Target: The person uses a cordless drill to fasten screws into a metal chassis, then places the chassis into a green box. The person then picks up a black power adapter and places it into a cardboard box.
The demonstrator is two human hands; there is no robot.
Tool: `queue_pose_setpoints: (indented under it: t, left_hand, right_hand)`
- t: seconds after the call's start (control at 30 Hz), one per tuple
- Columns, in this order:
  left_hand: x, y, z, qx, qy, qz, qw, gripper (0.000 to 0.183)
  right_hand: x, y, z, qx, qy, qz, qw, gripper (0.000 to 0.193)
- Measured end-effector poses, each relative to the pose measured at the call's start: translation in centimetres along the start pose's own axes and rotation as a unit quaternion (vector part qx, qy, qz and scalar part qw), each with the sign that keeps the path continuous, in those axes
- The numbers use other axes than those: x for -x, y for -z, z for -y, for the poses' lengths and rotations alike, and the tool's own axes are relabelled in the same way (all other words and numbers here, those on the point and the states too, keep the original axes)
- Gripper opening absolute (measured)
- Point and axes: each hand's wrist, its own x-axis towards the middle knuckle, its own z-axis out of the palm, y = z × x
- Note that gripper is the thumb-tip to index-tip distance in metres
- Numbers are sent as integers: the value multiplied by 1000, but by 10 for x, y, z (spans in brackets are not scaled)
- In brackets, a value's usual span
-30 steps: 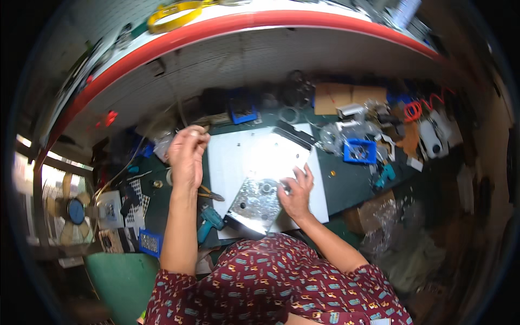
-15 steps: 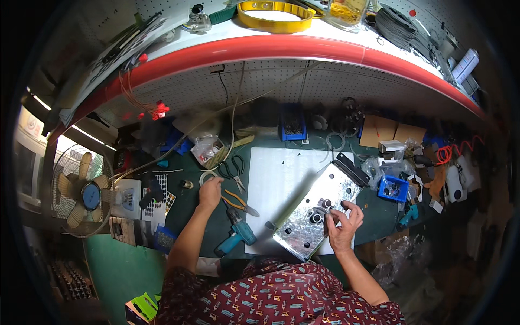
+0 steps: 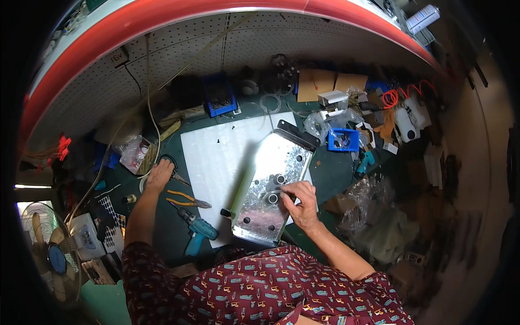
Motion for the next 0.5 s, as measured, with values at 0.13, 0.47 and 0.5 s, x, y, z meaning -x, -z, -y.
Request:
queue_pose_setpoints:
  t: [0.13, 0.47, 0.5]
  left_hand:
    - [3, 7, 13, -8, -31, 19, 999, 26]
    - [84, 78, -17, 271, 125, -115, 948, 43]
    - [88, 100, -35, 267, 155, -103, 945, 39]
  right_hand:
    - [-2, -2, -4, -4, 8, 16, 1000, 18]
    - [-4, -14, -6, 5, -15, -6, 1000, 13]
    - [-3, -18, -8, 5, -16, -12, 1000, 12]
